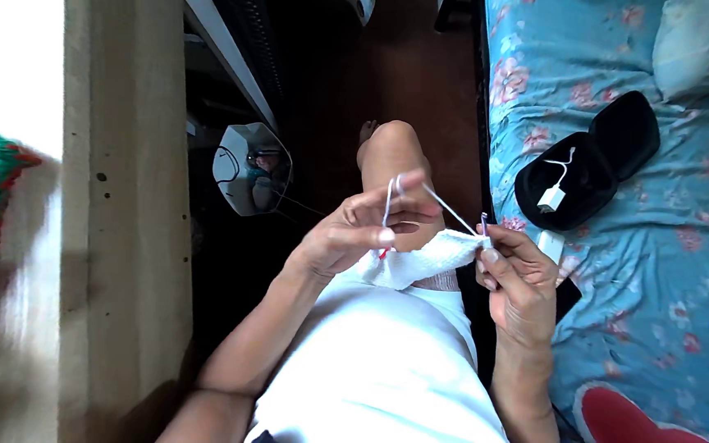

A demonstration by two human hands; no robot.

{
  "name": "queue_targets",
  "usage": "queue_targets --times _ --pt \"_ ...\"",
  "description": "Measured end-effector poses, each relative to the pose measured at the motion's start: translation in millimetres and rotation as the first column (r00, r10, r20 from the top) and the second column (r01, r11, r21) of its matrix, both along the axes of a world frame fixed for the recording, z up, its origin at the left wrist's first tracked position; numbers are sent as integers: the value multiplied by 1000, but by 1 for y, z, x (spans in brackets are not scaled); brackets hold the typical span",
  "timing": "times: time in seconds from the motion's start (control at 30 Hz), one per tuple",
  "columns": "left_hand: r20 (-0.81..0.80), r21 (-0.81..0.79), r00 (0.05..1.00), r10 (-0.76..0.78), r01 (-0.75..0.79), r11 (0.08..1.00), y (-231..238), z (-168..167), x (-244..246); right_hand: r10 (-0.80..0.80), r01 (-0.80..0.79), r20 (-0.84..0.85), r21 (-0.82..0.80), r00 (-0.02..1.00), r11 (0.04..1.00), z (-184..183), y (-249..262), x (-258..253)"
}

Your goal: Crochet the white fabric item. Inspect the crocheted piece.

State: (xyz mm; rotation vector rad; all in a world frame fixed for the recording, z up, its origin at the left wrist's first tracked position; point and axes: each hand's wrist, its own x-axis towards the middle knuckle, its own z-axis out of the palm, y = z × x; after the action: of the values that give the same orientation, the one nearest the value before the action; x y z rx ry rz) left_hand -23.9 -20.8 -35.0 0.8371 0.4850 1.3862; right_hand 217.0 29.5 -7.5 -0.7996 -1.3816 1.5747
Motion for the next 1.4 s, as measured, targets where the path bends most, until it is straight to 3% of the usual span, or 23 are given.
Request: queue_targets --times 0.27,0.43,0.5,0.63,0.8,1.13,1.4 --pt "-214 -125 941 262 -292 948 4 30 54 -48 37 99 111 994 993 -3 -11 -8" --pt "-229 -190 937 263 -307 932 3 32 51 -52 52 0 3 999 999 -9 -10 -9" --pt "-202 -245 948 246 -292 925 3 34 49 -30 25 51 101 998 995 -14 -8 -5" --pt "-211 -278 944 253 -306 910 2 37 48 -112 -73 335 494 936 866 -12 2 7" --pt "-233 -266 933 274 -332 905 2 37 48 -269 -122 423 698 865 705 -10 6 13" --pt "-298 -210 899 322 -390 896 1 37 49 -552 -218 460 867 696 448 -1 -1 14" --pt "-373 -142 860 348 -423 895 -1 39 50 -559 -216 455 871 694 441 -4 -2 12"
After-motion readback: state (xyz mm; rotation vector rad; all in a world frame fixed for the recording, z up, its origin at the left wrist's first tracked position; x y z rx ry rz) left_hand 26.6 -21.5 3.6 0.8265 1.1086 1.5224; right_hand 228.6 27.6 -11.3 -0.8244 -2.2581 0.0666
